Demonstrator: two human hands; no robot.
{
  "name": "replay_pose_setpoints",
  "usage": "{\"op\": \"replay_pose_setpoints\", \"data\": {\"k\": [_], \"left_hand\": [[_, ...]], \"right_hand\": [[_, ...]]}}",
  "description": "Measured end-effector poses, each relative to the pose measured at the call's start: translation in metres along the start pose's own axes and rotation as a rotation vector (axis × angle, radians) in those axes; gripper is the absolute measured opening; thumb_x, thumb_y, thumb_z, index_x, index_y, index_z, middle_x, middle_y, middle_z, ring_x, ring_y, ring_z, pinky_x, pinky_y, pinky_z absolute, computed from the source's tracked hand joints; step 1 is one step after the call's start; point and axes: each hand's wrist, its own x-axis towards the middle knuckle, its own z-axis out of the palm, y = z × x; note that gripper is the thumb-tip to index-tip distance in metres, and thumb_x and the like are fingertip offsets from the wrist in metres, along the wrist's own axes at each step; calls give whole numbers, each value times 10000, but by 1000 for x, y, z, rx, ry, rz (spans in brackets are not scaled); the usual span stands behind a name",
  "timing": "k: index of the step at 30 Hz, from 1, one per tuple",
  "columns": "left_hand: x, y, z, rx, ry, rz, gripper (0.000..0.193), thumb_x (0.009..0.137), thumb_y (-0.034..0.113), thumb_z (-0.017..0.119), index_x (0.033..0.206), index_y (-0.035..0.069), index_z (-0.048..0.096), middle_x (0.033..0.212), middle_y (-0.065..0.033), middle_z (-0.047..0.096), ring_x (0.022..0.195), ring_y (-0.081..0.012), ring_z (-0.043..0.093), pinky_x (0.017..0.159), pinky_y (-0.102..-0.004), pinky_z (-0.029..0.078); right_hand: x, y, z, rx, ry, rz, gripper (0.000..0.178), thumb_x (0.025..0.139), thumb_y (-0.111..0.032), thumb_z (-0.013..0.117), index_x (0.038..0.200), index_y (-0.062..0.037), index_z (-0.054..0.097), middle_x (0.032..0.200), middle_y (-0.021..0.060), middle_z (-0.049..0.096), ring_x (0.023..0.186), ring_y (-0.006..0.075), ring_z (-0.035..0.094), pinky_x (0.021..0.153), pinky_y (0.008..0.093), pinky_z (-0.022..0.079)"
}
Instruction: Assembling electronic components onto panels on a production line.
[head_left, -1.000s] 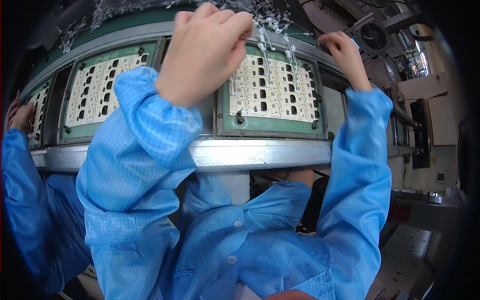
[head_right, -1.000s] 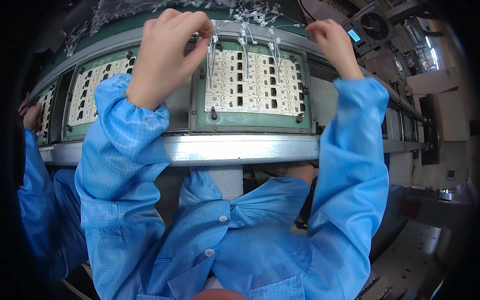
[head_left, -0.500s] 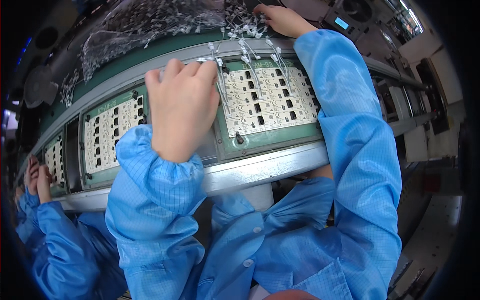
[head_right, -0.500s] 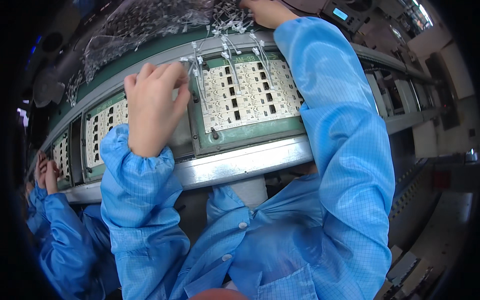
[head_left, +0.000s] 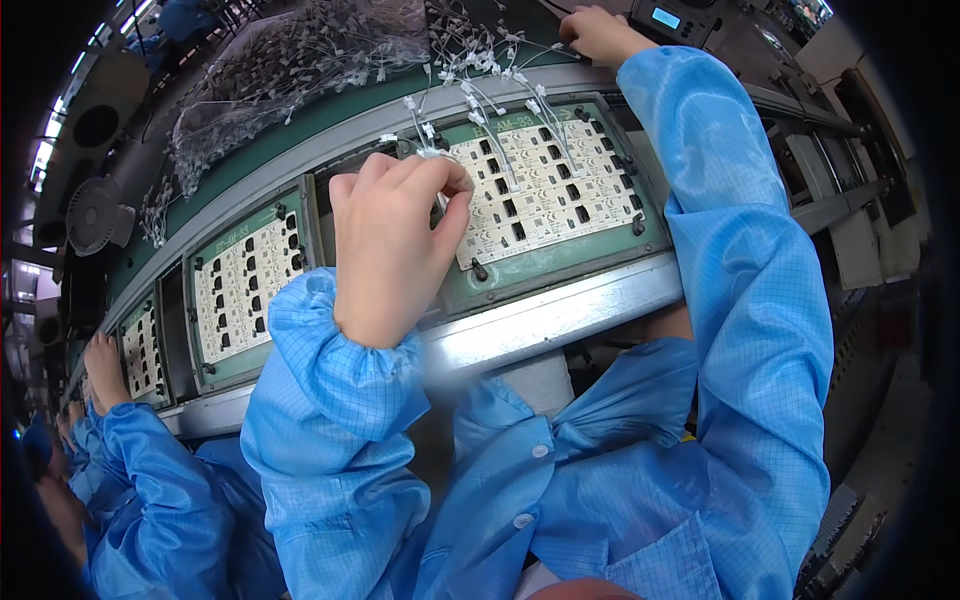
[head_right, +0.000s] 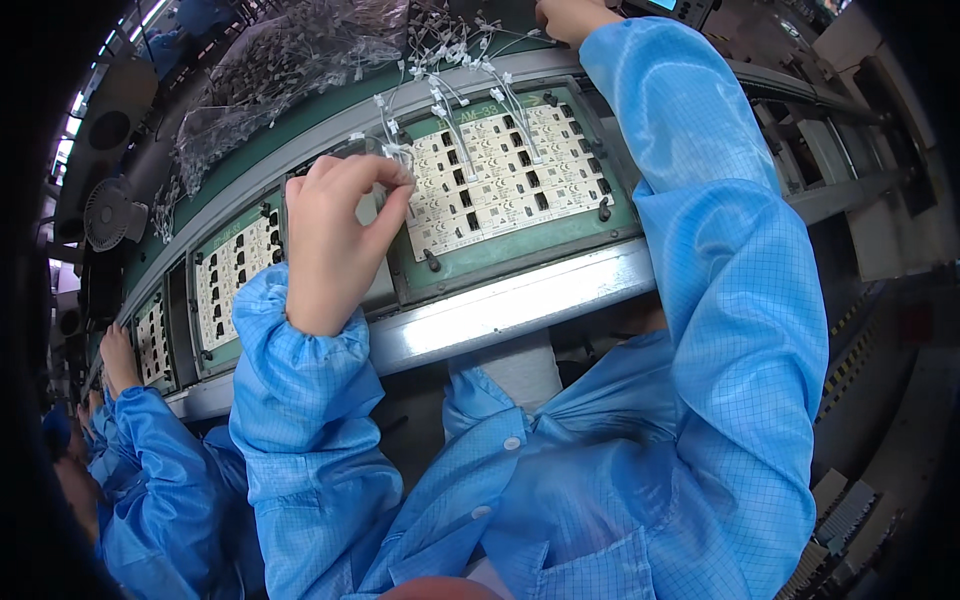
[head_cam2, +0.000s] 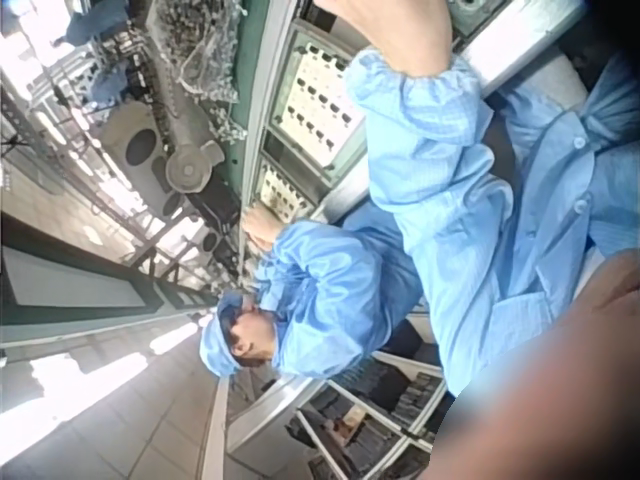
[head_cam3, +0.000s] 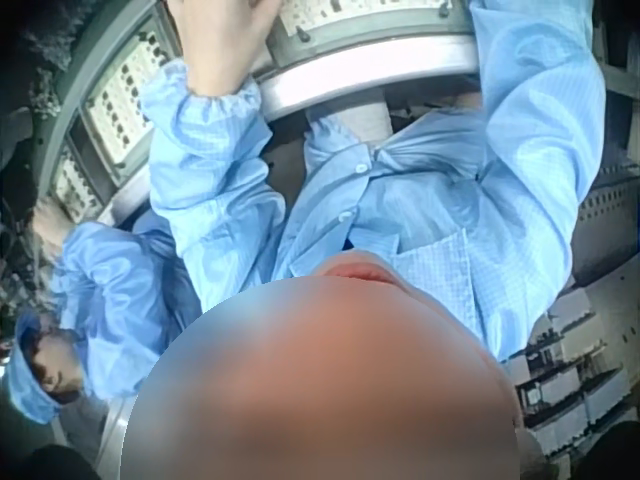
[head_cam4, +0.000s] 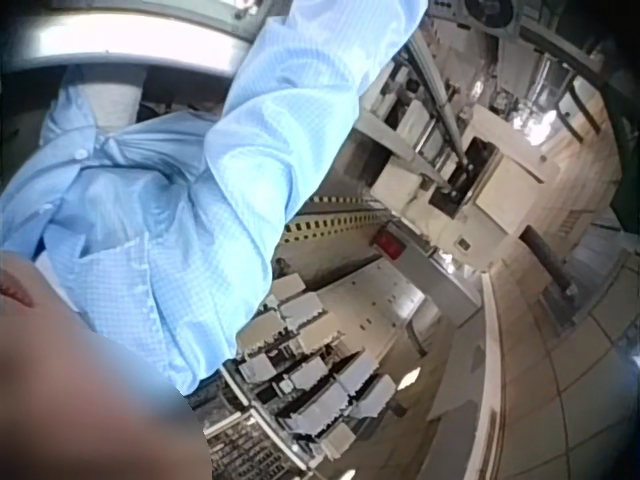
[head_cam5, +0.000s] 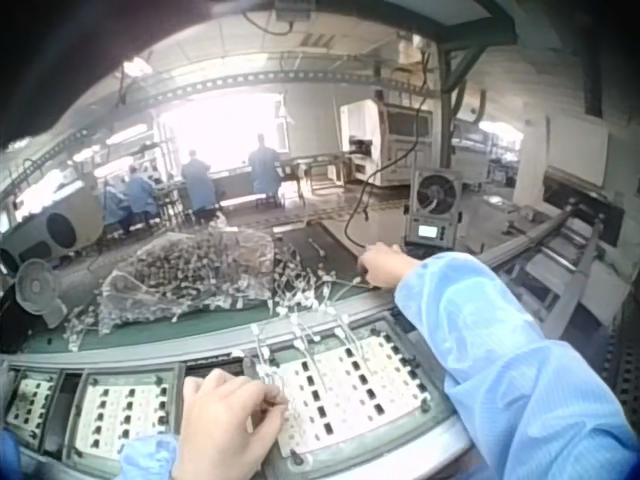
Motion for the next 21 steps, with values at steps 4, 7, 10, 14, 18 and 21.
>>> {"op": "replay_pose_setpoints", "data": {"k": [4, 7, 10, 14, 18, 21], "left_hand": [[0, 5, 9, -50, 91, 68, 105, 808, 102, 749, 871, 131, 670, 864, 29, 685, 833, -198, 596, 797, -366, 372], [-4, 0, 11, -17, 140, 150, 160, 777, 88, 769, 896, 137, 674, 881, 35, 686, 841, -192, 601, 803, -360, 377], [-11, 2, 6, 54, 67, 183, 195, 737, 87, 787, 896, 133, 684, 883, 32, 686, 859, -207, 597, 808, -363, 375], [-22, -3, 7, 54, -86, 65, 176, 737, 86, 786, 884, 124, 698, 884, 19, 660, 917, -231, 573, 810, -373, 376], [-22, -9, 17, -31, -177, -37, 178, 734, 104, 796, 891, 119, 714, 926, 2, 630, 941, -246, 543, 826, -376, 379], [-24, -6, 10, -54, -187, -147, 173, 736, 126, 808, 887, 100, 728, 947, -22, 596, 958, -265, 521, 863, -384, 379]], "right_hand": [[-14, 36, 32, 352, 473, -523, 198, 824, -151, 621, 960, -110, 760, 1161, 170, 643, 1127, 390, 588, 893, 557, 476], [-16, 1, 18, 120, 237, 6, 170, 829, -184, 640, 924, -111, 760, 1102, 161, 639, 1130, 385, 565, 899, 565, 459], [-44, 10, 27, 415, 431, -471, 149, 824, -186, 640, 882, -115, 758, 1097, 155, 633, 1129, 371, 558, 896, 564, 452], [-29, -6, 20, 6, 230, -38, 152, 810, -168, 618, 844, -106, 752, 1076, 138, 639, 1094, 357, 568, 864, 540, 448], [-27, 28, 20, 469, 366, -257, 170, 833, -168, 603, 853, -45, 718, 964, 177, 683, 981, 370, 637, 816, 503, 493], [-40, 6, 7, 391, 466, -178, 147, 863, -131, 622, 893, 4, 671, 828, 203, 695, 792, 365, 686, 708, 402, 533]]}}
